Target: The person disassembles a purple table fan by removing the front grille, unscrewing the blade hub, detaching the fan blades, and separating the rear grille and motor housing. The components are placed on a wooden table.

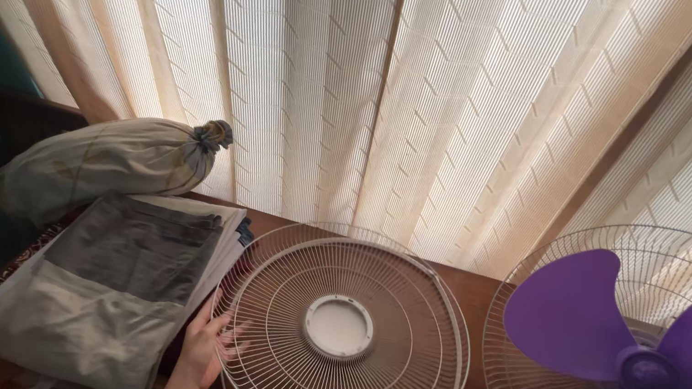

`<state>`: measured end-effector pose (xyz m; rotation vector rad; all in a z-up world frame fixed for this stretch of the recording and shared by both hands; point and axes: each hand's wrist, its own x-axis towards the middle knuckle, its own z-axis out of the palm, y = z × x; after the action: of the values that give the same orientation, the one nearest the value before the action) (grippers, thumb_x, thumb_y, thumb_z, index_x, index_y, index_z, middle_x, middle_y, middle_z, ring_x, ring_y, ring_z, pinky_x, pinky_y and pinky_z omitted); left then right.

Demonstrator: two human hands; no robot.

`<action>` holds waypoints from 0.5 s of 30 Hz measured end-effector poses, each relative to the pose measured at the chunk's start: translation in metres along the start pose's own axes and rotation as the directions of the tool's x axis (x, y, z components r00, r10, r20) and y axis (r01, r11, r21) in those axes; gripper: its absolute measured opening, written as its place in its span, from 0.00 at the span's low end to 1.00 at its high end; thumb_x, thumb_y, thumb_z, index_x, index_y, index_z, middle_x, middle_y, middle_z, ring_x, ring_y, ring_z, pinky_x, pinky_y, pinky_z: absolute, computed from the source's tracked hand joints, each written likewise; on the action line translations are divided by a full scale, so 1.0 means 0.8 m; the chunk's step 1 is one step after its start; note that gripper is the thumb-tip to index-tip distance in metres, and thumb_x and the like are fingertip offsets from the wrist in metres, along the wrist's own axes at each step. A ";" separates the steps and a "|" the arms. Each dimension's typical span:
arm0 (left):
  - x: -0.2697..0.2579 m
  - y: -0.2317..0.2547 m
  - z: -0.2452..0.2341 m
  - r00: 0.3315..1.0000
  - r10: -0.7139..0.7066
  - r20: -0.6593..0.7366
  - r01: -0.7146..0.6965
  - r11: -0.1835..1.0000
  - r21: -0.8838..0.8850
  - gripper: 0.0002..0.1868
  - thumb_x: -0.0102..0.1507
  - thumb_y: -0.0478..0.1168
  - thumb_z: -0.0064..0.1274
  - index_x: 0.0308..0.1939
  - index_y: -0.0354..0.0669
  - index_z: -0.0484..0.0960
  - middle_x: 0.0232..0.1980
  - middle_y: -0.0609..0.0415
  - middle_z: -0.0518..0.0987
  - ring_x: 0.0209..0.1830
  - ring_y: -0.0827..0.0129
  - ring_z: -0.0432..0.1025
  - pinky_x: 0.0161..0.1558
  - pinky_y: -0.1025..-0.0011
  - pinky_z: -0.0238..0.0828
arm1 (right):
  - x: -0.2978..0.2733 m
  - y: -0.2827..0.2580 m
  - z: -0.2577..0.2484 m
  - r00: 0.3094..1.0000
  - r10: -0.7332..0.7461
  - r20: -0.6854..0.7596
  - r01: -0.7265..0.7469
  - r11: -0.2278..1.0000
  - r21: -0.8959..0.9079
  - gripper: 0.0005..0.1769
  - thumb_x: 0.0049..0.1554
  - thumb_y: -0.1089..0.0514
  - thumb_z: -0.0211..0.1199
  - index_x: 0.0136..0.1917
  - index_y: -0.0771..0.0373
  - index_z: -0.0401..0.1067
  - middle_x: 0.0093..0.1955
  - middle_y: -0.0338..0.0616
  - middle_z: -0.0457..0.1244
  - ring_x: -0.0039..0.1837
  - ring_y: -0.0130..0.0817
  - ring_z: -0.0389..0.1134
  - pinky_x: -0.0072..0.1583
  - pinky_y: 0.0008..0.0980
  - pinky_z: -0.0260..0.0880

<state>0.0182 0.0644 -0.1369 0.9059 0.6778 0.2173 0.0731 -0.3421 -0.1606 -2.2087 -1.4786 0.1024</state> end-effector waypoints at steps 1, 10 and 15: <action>0.000 -0.006 0.000 0.999 0.011 -0.039 -0.010 1.000 0.018 0.34 0.70 0.37 0.34 0.81 0.56 0.49 0.78 0.46 0.62 0.70 0.41 0.65 0.66 0.38 0.63 | -0.007 0.004 -0.001 0.993 0.011 -0.120 -0.007 0.999 0.031 0.14 0.58 0.49 0.66 0.50 0.61 0.76 0.47 0.43 0.75 0.47 0.33 0.80 0.60 0.54 0.66; 0.015 -0.074 -0.026 0.921 0.330 -0.208 -0.318 0.944 0.090 0.27 0.71 0.34 0.39 0.75 0.39 0.63 0.68 0.43 0.75 0.63 0.53 0.73 0.57 0.54 0.74 | -0.036 0.022 -0.019 0.686 0.656 -0.316 -0.636 0.751 0.178 0.37 0.53 0.33 0.57 0.72 0.44 0.60 0.86 0.54 0.34 0.85 0.52 0.31 0.75 0.71 0.39; 0.020 -0.086 -0.039 0.686 0.712 -0.146 -0.548 0.639 0.539 0.31 0.64 0.27 0.50 0.73 0.31 0.67 0.63 0.35 0.78 0.58 0.53 0.78 0.57 0.61 0.75 | -0.029 0.013 -0.026 0.626 0.767 -0.144 -0.671 0.623 0.403 0.44 0.55 0.38 0.57 0.80 0.45 0.46 0.87 0.46 0.21 0.86 0.48 0.24 0.78 0.60 0.40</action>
<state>0.0040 0.0501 -0.2118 1.5888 0.7185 0.9208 0.0788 -0.3726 -0.1513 -2.2772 -0.2791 0.2312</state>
